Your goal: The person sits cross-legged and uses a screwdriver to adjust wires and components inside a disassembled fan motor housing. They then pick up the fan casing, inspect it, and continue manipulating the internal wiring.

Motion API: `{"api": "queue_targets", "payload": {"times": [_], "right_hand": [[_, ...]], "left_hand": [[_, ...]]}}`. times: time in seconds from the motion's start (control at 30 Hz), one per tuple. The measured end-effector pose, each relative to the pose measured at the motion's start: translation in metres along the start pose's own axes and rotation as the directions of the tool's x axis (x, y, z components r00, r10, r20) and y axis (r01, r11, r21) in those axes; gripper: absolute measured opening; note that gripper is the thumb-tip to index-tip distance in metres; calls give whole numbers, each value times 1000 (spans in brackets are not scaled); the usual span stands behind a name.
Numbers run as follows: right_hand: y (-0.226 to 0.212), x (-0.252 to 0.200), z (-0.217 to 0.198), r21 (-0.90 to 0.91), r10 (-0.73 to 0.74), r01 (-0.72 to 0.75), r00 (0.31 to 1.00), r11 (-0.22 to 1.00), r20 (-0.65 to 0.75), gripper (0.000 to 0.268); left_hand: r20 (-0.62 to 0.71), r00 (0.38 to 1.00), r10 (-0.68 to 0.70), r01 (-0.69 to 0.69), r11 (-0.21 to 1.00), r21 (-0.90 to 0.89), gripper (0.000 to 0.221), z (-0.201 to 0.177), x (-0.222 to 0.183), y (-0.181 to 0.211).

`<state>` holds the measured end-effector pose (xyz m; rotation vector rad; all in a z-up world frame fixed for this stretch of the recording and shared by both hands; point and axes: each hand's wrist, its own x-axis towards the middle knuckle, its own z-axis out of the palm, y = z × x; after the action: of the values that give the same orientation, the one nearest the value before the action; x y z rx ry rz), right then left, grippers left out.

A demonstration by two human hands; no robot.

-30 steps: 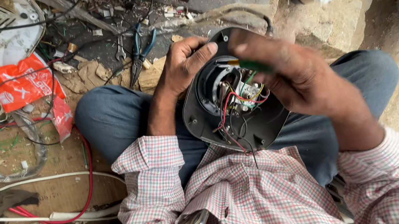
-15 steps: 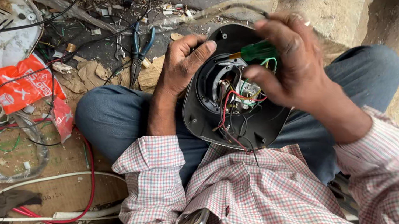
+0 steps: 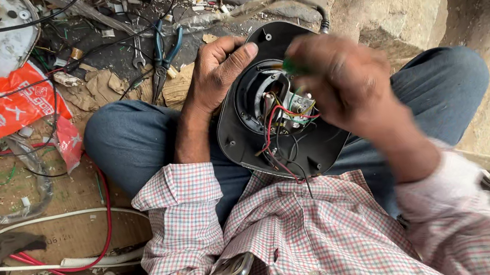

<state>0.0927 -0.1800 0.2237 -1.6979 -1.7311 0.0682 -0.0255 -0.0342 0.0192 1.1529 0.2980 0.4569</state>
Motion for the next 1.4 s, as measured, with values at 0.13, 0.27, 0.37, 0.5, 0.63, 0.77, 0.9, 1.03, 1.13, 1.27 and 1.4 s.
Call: {"api": "queue_targets", "payload": {"times": [0.13, 0.27, 0.37, 0.5, 0.63, 0.77, 0.9, 1.03, 1.13, 1.27, 1.4], "right_hand": [[-5, -12, 25, -54, 277, -303, 920, 951, -279, 36], [10, -12, 1, 91, -55, 53, 998, 994, 21, 35], [27, -6, -5, 263, -101, 65, 987, 963, 127, 37], [12, -21, 26, 38, 84, -81, 993, 996, -82, 42], [-5, -15, 41, 8, 127, -128, 965, 992, -232, 42], [0, -8, 11, 165, -89, 90, 996, 982, -18, 47], [-1, -9, 0, 148, -71, 54, 992, 988, 109, 42], [-22, -24, 28, 23, 119, -117, 984, 993, -130, 36], [-20, -29, 29, 77, 69, -61, 992, 995, -102, 36], [6, -19, 0, 325, 71, -105, 991, 940, 114, 42], [15, -19, 4, 243, -78, 53, 993, 968, 94, 41]], "left_hand": [[-58, 998, 22, -17, 997, 78, 40, -4, -3, 6], [-83, 996, 26, -15, 991, 131, 41, 5, -12, 16], [-198, 976, 86, -60, 989, 132, 38, 13, -26, 16], [-318, 918, 237, -119, 929, 349, 34, 23, -50, 19], [-332, 895, 298, -108, 867, 487, 31, 38, -55, 38], [-386, 879, 281, -55, 862, 504, 32, 53, -68, 42], [-368, 861, 350, -88, 817, 570, 30, 54, -70, 35], [-413, 865, 284, -61, 878, 475, 32, 53, -67, 33], [-397, 867, 301, -72, 864, 499, 32, 55, -71, 36], [-401, 873, 276, -75, 890, 449, 33, 59, -66, 41], [-408, 872, 271, -45, 874, 483, 33, 57, -71, 33]]}}
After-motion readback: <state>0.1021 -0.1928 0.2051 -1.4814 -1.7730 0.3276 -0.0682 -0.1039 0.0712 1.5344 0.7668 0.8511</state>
